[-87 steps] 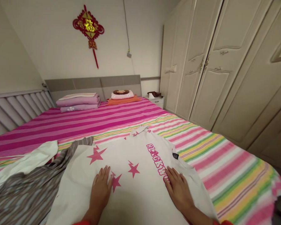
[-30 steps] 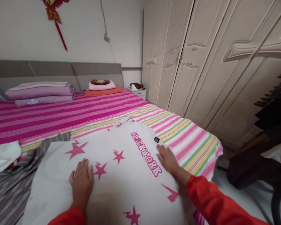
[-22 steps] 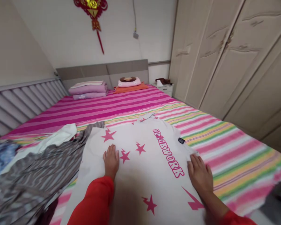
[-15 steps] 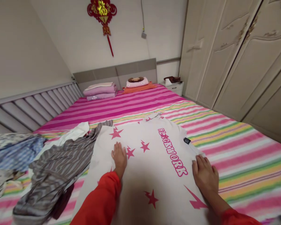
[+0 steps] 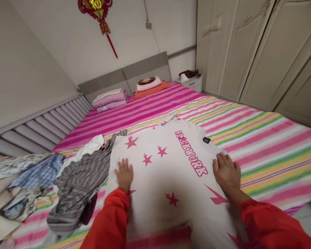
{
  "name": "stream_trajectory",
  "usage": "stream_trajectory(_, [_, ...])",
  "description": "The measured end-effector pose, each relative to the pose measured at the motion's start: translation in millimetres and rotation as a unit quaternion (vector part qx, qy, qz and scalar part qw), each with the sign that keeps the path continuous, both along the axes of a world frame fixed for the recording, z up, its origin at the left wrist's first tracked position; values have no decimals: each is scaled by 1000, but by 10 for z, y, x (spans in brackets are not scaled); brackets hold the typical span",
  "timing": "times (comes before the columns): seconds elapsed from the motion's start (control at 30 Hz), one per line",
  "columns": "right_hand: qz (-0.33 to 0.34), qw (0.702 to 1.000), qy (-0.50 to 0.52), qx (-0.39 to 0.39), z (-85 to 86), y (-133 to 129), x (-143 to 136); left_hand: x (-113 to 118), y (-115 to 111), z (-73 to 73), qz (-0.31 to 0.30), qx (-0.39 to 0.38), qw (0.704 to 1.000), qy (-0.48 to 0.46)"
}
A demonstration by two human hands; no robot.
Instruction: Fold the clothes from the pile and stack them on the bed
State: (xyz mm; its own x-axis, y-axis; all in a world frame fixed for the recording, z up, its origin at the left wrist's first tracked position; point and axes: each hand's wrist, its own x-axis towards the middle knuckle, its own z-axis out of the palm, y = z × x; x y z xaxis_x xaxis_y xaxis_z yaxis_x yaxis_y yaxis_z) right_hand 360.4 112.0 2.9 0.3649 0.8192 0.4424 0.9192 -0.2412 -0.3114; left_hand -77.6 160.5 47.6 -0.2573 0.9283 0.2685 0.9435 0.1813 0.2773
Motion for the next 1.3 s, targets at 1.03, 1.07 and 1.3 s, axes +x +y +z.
stream_trajectory(1.03, [48,997,41,40,74,-80,-23,-791,-1912,-144,202,58,977,-21])
stream_trajectory(1.07, [53,996,58,33,96,-85,-20,-720,-1916,-163,207,66,976,-24])
stream_trajectory(1.3, [67,986,134,-68,348,-161,-275,1044,-1471,-439,-124,56,990,-42])
